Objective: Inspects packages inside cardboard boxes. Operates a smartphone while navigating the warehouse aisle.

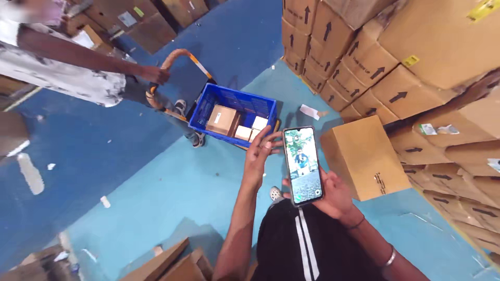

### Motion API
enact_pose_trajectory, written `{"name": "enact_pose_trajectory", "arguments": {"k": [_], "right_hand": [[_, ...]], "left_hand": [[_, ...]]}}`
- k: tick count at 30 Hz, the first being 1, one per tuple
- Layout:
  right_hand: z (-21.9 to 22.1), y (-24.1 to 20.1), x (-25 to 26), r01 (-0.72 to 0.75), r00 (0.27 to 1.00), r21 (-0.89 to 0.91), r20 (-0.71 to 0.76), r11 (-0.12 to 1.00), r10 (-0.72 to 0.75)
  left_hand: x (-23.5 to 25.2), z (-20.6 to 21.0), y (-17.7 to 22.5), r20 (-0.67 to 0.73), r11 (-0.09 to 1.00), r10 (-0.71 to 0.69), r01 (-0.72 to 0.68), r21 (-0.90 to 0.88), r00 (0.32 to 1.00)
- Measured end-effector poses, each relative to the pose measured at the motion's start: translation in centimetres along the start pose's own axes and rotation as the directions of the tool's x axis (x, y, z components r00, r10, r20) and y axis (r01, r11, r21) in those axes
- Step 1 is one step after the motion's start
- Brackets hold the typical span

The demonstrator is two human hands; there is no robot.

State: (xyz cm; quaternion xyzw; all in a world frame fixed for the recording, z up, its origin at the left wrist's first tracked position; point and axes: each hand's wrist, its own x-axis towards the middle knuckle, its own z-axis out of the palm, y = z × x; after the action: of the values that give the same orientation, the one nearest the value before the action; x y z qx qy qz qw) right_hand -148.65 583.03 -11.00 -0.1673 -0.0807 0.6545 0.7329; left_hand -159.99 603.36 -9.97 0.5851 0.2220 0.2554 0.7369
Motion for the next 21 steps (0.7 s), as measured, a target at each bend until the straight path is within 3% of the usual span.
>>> {"name": "enact_pose_trajectory", "arguments": {"k": [3,6,8,10,12,14,17,21], "right_hand": [[-3.0,-4.8,5.2,0.057,0.994,0.005,-0.093,0.998,-0.056],[-5.4,-10.8,11.4,0.067,0.975,-0.12,-0.201,0.991,-0.09],[-5.6,-14.9,15.1,0.055,0.97,-0.207,-0.219,0.977,-0.101],[-5.2,-20.0,19.4,0.08,0.975,-0.286,-0.178,0.955,-0.135],[-5.0,-24.1,23.0,0.078,0.977,-0.36,-0.158,0.93,-0.143],[-5.1,-27.7,26.6,0.061,0.978,-0.42,-0.159,0.905,-0.139],[-6.2,-31.5,32.7,0.043,0.982,-0.415,-0.15,0.909,-0.115],[-8.2,-33.3,40.8,-0.03,0.987,-0.324,-0.157,0.946,-0.022]], "left_hand": [[7.2,-2.1,-6.5,-0.127,0.969,-0.231,0.24,0.062,0.965],[11.8,-5.3,-15.1,-0.253,0.856,-0.463,0.502,0.122,0.85],[11.0,-7.7,-20.6,-0.361,0.729,-0.615,0.68,0.079,0.701],[10.2,-9.6,-24.5,-0.476,0.587,-0.725,0.808,-0.048,0.498],[7.2,-10.4,-26.2,-0.578,0.46,-0.773,0.858,-0.229,0.26],[5.2,-9.5,-25.6,-0.624,0.392,-0.776,0.843,-0.368,0.088],[6.8,-8.5,-24.3,-0.607,0.315,-0.794,0.852,-0.418,-0.005],[13.1,-8.4,-25.1,-0.571,0.325,-0.82,0.789,-0.521,-0.04]]}}
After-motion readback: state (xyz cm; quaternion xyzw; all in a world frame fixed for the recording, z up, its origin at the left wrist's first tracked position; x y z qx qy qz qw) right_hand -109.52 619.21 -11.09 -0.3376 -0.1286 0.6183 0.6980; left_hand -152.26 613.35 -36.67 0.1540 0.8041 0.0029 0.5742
